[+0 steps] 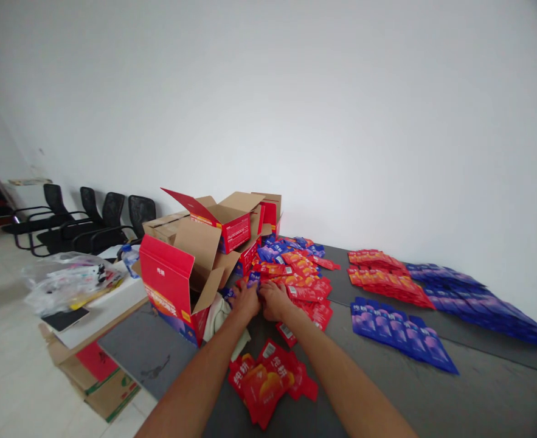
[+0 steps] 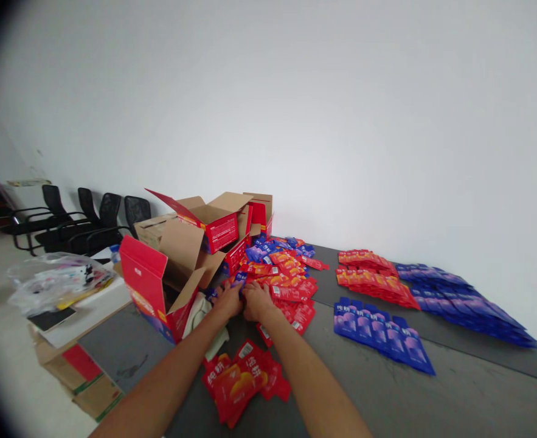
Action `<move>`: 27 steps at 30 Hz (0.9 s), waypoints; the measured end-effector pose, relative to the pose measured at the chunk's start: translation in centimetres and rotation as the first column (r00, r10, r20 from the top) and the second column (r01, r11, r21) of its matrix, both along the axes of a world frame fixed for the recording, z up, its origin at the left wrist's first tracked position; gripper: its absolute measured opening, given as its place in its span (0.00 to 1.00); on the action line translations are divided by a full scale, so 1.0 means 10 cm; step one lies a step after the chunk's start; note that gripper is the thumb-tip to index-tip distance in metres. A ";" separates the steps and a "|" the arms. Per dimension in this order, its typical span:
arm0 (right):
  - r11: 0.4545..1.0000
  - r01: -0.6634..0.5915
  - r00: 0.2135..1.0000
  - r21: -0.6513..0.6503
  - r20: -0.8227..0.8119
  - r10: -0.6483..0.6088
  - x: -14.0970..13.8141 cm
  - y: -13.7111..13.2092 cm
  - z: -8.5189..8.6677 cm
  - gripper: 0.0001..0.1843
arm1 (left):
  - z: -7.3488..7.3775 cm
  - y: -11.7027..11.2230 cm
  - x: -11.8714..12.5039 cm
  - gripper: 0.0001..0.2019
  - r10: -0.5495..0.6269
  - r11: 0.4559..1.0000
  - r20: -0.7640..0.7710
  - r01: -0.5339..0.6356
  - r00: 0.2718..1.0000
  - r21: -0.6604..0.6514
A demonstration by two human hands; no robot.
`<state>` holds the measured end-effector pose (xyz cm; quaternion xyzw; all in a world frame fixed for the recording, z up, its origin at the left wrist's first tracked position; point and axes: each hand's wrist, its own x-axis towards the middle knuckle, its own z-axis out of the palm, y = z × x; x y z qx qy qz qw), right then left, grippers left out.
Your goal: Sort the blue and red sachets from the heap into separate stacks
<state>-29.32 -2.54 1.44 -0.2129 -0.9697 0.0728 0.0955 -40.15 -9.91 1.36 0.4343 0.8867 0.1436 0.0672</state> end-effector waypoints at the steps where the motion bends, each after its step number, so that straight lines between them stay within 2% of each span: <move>1: 1.000 0.000 1.000 -0.004 -0.005 0.000 0.01 0.00 -0.02 0.25 | 0.00 0.01 0.00 0.23 -0.012 0.999 -0.007 0.012 1.000 -0.029; 3: 1.000 0.002 1.000 -0.012 -0.017 -0.003 0.03 0.00 -0.04 0.24 | 0.01 0.03 0.02 0.20 -0.026 0.997 -0.038 0.024 0.999 -0.070; 8: 1.000 0.008 0.999 -0.028 -0.038 -0.009 0.06 -0.03 -0.06 0.25 | 0.04 0.02 0.09 0.20 -0.071 0.995 -0.092 0.063 0.993 -0.080; 13: 0.999 0.013 0.999 -0.046 -0.052 -0.015 0.12 -0.06 -0.05 0.32 | 0.09 -0.01 0.08 0.20 -0.108 0.994 -0.139 0.104 0.984 -0.038; 16: 0.997 0.015 0.998 -0.074 -0.067 -0.020 0.15 -0.07 -0.06 0.36 | 0.15 0.02 0.05 0.19 -0.092 0.996 -0.159 0.092 0.983 -0.007; 20: 0.995 0.032 0.994 -0.092 -0.102 -0.042 0.15 -0.09 -0.13 0.35 | 0.21 0.04 0.01 0.19 -0.054 0.997 -0.168 0.061 0.984 0.037; 23: 0.995 0.045 0.991 -0.086 -0.121 -0.055 0.15 -0.11 -0.18 0.34 | 0.19 -0.01 -0.02 0.19 -0.065 0.995 -0.146 0.075 0.987 0.066; 27: 0.996 0.045 0.988 -0.076 -0.146 -0.056 0.20 -0.13 -0.19 0.31 | 0.07 -0.07 -0.02 0.18 -0.118 0.991 -0.086 0.122 0.989 0.046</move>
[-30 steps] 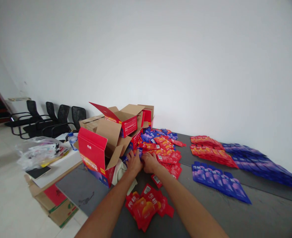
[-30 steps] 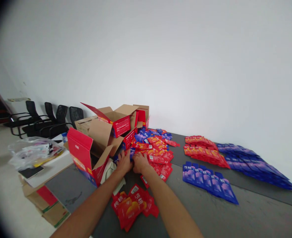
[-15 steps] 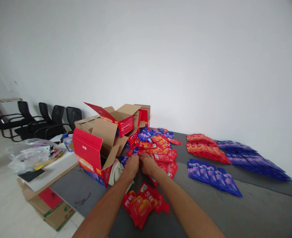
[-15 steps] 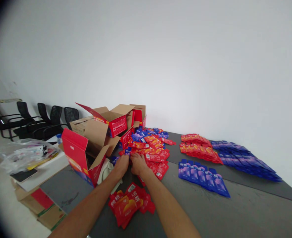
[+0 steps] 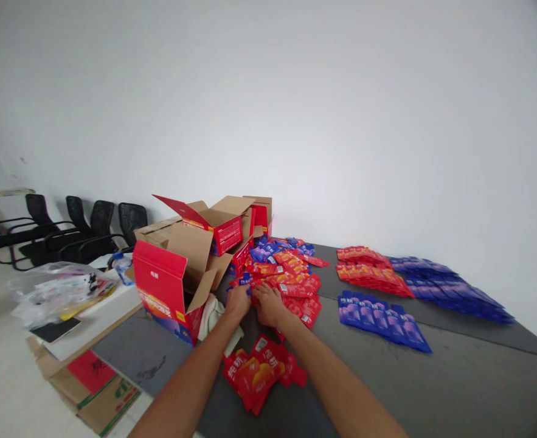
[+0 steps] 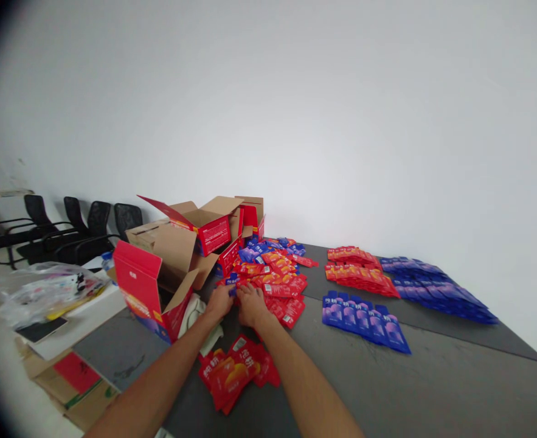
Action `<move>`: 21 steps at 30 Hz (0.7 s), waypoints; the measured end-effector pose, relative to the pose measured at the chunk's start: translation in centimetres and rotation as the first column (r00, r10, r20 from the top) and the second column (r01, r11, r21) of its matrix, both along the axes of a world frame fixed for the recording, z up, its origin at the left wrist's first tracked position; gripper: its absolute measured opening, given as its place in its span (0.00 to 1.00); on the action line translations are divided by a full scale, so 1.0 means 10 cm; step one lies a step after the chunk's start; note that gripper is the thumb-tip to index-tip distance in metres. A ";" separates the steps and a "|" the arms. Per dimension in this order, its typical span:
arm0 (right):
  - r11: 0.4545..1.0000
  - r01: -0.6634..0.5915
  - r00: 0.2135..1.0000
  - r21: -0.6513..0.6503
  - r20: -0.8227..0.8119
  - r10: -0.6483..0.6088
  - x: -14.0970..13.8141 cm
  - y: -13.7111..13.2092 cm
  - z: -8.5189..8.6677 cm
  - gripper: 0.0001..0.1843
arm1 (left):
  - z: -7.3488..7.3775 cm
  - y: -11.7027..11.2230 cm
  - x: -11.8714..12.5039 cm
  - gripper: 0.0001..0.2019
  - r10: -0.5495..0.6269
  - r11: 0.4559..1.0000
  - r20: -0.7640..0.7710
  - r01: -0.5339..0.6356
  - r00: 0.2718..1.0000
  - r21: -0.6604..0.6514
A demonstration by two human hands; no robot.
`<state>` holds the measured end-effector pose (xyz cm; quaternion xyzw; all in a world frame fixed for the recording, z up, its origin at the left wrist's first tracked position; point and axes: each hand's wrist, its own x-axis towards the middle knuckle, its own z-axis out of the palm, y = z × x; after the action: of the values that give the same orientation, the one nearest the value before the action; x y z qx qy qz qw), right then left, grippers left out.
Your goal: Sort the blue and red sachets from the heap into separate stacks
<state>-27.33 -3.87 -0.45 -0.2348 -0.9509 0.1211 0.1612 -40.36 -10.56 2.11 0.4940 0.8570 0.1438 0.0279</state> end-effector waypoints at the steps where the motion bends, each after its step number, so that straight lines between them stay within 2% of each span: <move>1: 1.000 0.000 1.000 -0.002 -0.002 0.000 0.02 -0.01 0.01 0.31 | -0.03 0.00 0.01 0.18 0.000 1.000 0.010 0.000 1.000 -0.012; 6: 1.000 0.000 1.000 -0.004 -0.012 0.000 0.09 -0.02 0.02 0.26 | -0.12 0.05 0.02 0.17 0.064 0.997 0.031 -0.062 0.997 -0.047; 13: 1.000 0.007 1.000 0.017 -0.003 -0.007 0.10 0.00 -0.06 0.28 | -0.14 0.09 -0.04 0.27 0.127 0.990 0.097 -0.121 0.987 -0.071; 21: 0.999 0.024 1.000 0.026 0.000 -0.024 0.08 -0.01 -0.10 0.23 | -0.18 0.14 -0.04 0.22 0.137 0.991 0.167 -0.133 0.976 -0.032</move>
<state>-26.53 -3.94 -1.47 -0.2440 -0.9496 0.1067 0.1654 -40.80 -9.20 0.32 0.4203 0.8846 0.1778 0.0958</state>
